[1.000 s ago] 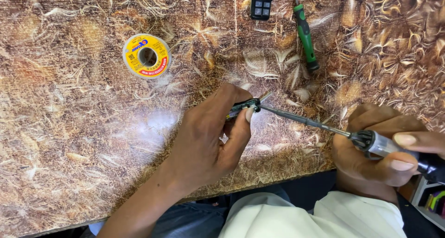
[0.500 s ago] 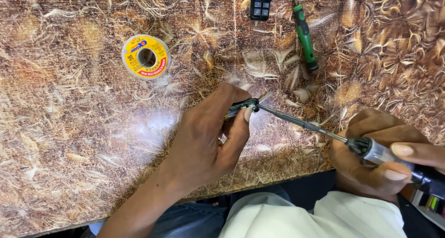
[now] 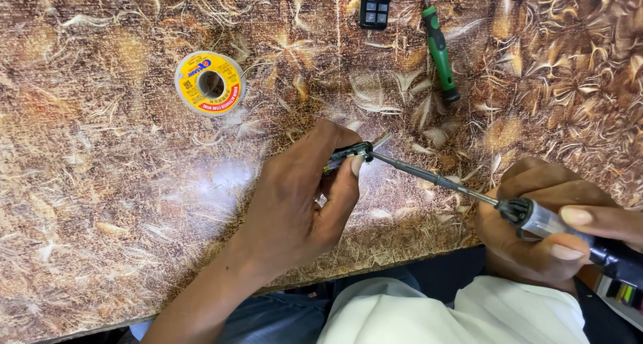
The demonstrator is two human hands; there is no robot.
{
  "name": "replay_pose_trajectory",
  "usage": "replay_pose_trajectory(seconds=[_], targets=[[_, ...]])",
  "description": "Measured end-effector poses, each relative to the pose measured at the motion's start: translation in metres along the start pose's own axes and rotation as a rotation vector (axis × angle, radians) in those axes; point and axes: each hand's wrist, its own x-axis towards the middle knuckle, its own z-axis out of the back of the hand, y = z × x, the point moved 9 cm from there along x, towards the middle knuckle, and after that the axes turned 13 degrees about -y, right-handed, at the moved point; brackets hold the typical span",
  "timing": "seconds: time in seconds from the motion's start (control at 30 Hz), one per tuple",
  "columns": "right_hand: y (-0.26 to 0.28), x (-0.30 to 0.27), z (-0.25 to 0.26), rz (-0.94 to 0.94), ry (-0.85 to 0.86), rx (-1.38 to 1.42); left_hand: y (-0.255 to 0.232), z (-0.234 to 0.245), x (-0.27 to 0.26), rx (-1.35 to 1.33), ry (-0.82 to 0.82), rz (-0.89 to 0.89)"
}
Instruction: Repairing a small electronic circuit board using a soldering iron and tweezers
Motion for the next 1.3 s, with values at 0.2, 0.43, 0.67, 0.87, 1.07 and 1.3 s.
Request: replay_pose_trajectory(seconds=[0.2,0.43,0.67,0.87,1.07,1.3], targets=[[0.000,0.001,-0.002,0.061,-0.038,0.035,0.001,-0.001,0.000,0.004,0.009,0.003],[0.000,0.004,-0.008,-0.011,0.035,-0.016,0.002,-0.001,-0.001,0.011,0.006,-0.002],[-0.004,0.002,-0.001,0.031,-0.074,0.050,0.002,0.001,0.000,-0.001,0.009,0.043],[-0.022,0.023,0.001,0.093,-0.059,0.139,0.005,-0.008,-0.001,-0.089,0.091,0.091],[-0.062,0.019,-0.034,-0.257,0.069,0.295,-0.003,-0.039,-0.018,-0.158,0.469,0.061],[-0.071,-0.020,-0.092,-0.540,0.347,0.322,-0.003,-0.046,-0.025,-0.181,0.521,0.006]])
